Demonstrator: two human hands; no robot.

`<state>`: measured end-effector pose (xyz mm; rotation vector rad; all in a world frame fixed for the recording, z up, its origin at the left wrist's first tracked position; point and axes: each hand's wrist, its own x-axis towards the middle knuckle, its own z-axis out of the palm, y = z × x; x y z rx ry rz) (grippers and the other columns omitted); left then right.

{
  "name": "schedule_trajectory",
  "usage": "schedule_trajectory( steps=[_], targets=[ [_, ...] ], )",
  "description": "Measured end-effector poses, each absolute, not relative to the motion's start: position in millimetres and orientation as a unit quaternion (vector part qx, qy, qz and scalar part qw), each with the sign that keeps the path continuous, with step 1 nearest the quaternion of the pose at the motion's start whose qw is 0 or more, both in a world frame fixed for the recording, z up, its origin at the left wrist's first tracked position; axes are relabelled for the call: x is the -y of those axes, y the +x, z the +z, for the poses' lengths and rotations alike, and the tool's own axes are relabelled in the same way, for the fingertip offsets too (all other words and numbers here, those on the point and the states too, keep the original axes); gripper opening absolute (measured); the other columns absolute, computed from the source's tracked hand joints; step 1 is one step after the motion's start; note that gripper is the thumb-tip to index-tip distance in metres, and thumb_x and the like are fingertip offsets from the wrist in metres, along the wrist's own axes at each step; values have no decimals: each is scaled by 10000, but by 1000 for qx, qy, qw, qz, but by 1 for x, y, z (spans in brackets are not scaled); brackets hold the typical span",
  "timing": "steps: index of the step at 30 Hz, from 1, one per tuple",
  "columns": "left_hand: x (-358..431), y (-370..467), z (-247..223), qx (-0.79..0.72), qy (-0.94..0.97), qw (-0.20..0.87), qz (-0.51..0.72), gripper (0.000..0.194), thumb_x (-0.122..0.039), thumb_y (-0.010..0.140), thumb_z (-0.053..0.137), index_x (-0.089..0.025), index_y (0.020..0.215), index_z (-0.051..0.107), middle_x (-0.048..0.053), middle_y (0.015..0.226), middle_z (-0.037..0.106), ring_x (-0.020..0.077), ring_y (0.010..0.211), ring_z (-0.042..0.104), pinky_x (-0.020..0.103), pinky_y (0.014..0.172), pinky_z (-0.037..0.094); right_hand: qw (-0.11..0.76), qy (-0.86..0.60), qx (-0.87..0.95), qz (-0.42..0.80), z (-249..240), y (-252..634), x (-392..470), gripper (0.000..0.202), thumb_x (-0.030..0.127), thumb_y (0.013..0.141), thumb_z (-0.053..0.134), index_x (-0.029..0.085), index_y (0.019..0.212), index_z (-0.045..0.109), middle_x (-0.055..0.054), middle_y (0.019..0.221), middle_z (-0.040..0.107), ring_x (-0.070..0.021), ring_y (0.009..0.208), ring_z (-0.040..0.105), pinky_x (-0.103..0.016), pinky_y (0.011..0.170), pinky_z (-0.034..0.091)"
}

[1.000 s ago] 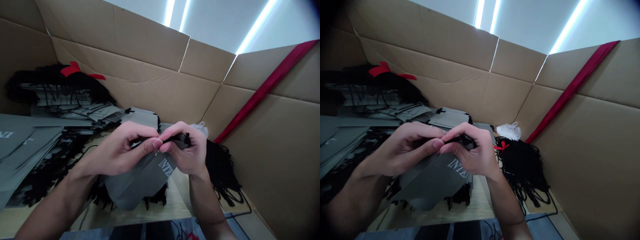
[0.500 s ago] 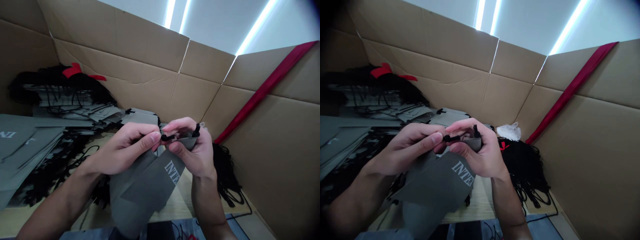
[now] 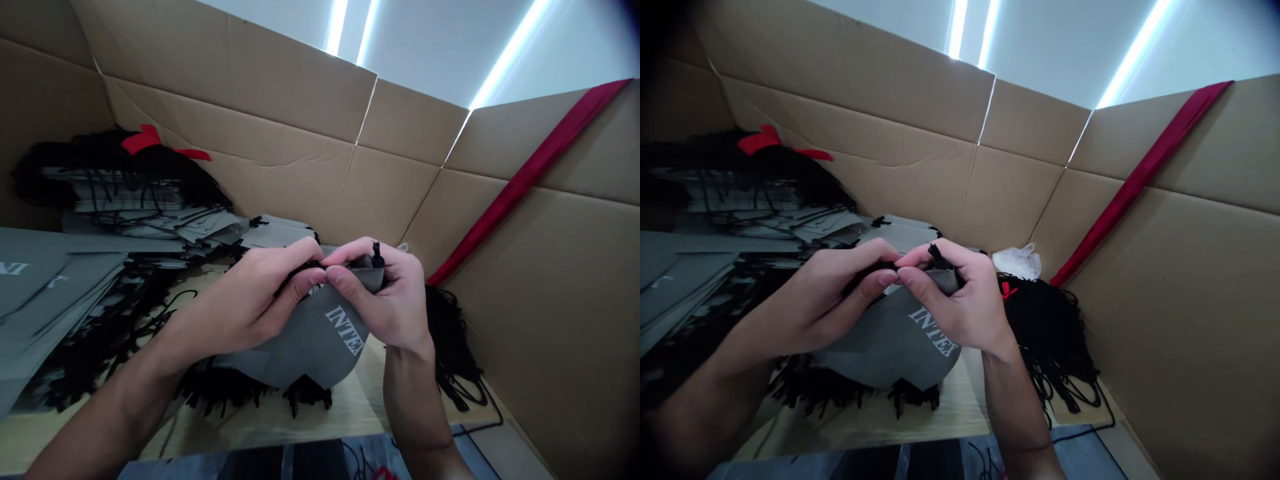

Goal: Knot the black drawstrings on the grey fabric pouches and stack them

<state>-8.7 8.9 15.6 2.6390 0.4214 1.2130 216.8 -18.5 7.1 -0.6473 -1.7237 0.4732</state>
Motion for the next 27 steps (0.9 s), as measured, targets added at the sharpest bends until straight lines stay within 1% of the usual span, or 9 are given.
schedule_trajectory(
  steps=[4, 9, 12, 14, 15, 17, 19, 22, 27],
  targets=[
    [-10, -8, 13, -135, 896, 57, 418, 158, -162, 1173, 504, -175, 1056, 609, -53, 803, 578, 89, 630, 490, 225, 590, 398, 584, -278, 725, 238, 5, 217, 18, 130, 226, 919, 959, 241, 984, 847, 24, 817, 793, -129, 674, 652, -242, 593, 526],
    [-5, -9, 16, -105, 893, 104, 425, 162, -139, 1153, 491, -180, 1044, 604, -44, 837, 596, 87, 670, 521, 191, 631, 450, 573, -212, 713, 345, 3, 214, 14, 124, 264, 962, 933, 233, 1001, 820, 6, 873, 829, -148, 745, 721, -253, 675, 564],
    [-6, -10, 19, -103, 890, 119, 428, 179, -142, 1162, 492, -173, 1039, 618, -49, 825, 579, 83, 668, 511, 184, 632, 440, 554, -207, 727, 349, 4, 217, 15, 125, 278, 992, 907, 244, 1036, 795, 9, 900, 810, -147, 780, 707, -260, 698, 531],
    [-9, -12, 19, -114, 890, 109, 428, 195, -149, 1171, 502, -169, 1021, 624, -57, 798, 550, 82, 653, 485, 187, 620, 415, 550, -233, 737, 317, 6, 221, 16, 154, 355, 1023, 873, 243, 1047, 770, 12, 864, 734, -143, 730, 617, -280, 656, 466],
    [-12, -13, 19, -120, 890, 99, 429, 200, -156, 1175, 508, -168, 1015, 629, -58, 789, 544, 82, 649, 479, 190, 618, 406, 550, -247, 738, 304, 7, 223, 17, 208, 431, 1053, 826, 239, 1024, 751, 9, 840, 679, -148, 705, 560, -298, 636, 429],
    [-18, -14, 18, -130, 889, 77, 432, 196, -167, 1175, 531, -165, 1013, 639, -57, 789, 561, 82, 654, 492, 195, 625, 398, 551, -257, 738, 293, 9, 229, 20, 383, 570, 1102, 695, 234, 919, 680, 4, 787, 560, -168, 681, 461, -339, 624, 368],
    [-23, -15, 17, -137, 890, 63, 431, 189, -176, 1174, 550, -167, 1013, 649, -52, 806, 600, 84, 667, 522, 193, 640, 405, 547, -262, 740, 291, 12, 235, 23, 465, 610, 1124, 604, 243, 840, 589, 0, 760, 487, -190, 694, 423, -366, 642, 341],
    [-28, -15, 15, -141, 894, 63, 420, 195, -192, 1180, 543, -175, 1016, 648, -48, 817, 628, 90, 683, 561, 187, 665, 430, 500, -296, 773, 257, 17, 244, 29, 410, 509, 1164, 560, 246, 849, 551, -3, 776, 488, -196, 716, 430, -376, 666, 340],
    [-31, -14, 12, -116, 899, 59, 418, 169, -206, 1180, 566, -176, 1050, 670, -42, 824, 672, 88, 671, 589, 179, 654, 435, 335, -263, 887, 179, 25, 251, 29, 337, 377, 1202, 524, 246, 891, 521, 4, 810, 513, -177, 721, 479, -348, 681, 396]
  ],
)
